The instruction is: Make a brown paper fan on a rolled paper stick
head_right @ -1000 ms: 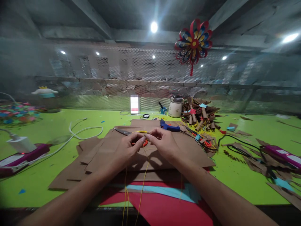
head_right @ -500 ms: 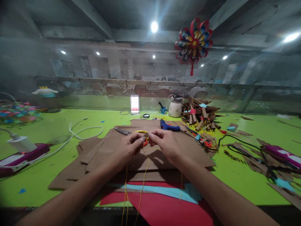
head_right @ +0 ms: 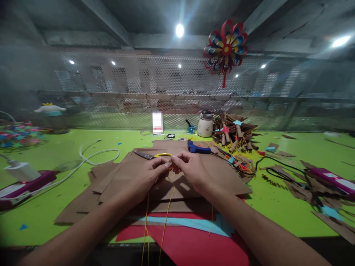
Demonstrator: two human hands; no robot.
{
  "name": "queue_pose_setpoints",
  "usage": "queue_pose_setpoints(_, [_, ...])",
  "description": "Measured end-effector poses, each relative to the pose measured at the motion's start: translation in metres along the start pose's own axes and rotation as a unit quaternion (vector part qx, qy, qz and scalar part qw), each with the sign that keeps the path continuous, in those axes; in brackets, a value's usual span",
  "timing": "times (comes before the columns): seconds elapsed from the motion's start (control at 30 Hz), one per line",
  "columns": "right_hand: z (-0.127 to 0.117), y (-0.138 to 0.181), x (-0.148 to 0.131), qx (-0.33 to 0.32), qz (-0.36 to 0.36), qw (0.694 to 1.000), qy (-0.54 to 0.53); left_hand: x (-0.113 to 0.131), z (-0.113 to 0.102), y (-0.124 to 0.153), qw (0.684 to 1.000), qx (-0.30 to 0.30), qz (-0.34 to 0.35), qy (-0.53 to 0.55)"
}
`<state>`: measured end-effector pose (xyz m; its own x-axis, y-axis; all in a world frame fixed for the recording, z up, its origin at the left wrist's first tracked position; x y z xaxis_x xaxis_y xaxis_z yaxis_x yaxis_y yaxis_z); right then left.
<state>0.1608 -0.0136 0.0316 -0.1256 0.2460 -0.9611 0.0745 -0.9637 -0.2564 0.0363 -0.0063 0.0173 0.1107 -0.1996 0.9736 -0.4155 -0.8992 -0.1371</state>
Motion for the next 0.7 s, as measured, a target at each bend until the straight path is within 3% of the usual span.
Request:
queue_pose_setpoints(0.2, [0.000, 0.000, 0.008, -0.033, 0.036, 0.993, -0.104, -0.004, -0.002, 0.000, 0.997, -0.005, -0.036, 0.068])
queue_pose_setpoints(0.3, [-0.005, -0.003, 0.012, -0.007, 0.060, 0.991, -0.121, -0.005, -0.004, 0.001, 0.995, -0.002, -0.045, 0.087])
queue_pose_setpoints(0.4, [-0.016, -0.007, 0.010, 0.044, 0.037, 0.997, -0.054, -0.004, -0.004, 0.001, 0.994, 0.001, -0.049, 0.093])
queue_pose_setpoints(0.53, [-0.023, -0.007, -0.008, 0.091, -0.087, 0.988, 0.086, -0.004, -0.003, 0.000, 0.997, -0.001, -0.038, 0.071])
queue_pose_setpoints(0.7, [-0.002, -0.001, -0.015, 0.024, -0.169, 0.961, 0.220, -0.006, 0.004, 0.000, 0.999, -0.035, -0.007, 0.008])
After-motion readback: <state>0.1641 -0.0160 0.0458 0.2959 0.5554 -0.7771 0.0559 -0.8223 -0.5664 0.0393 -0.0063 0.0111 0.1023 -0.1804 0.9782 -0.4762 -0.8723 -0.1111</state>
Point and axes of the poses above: each hand's wrist, its own y-axis away from the middle knuckle, its own z-axis out of the palm, x = y × z, the point moved 5 cm from there along -y, towards the middle knuckle, and after that the axes turned 6 degrees about -y, right-handed, at the moved point
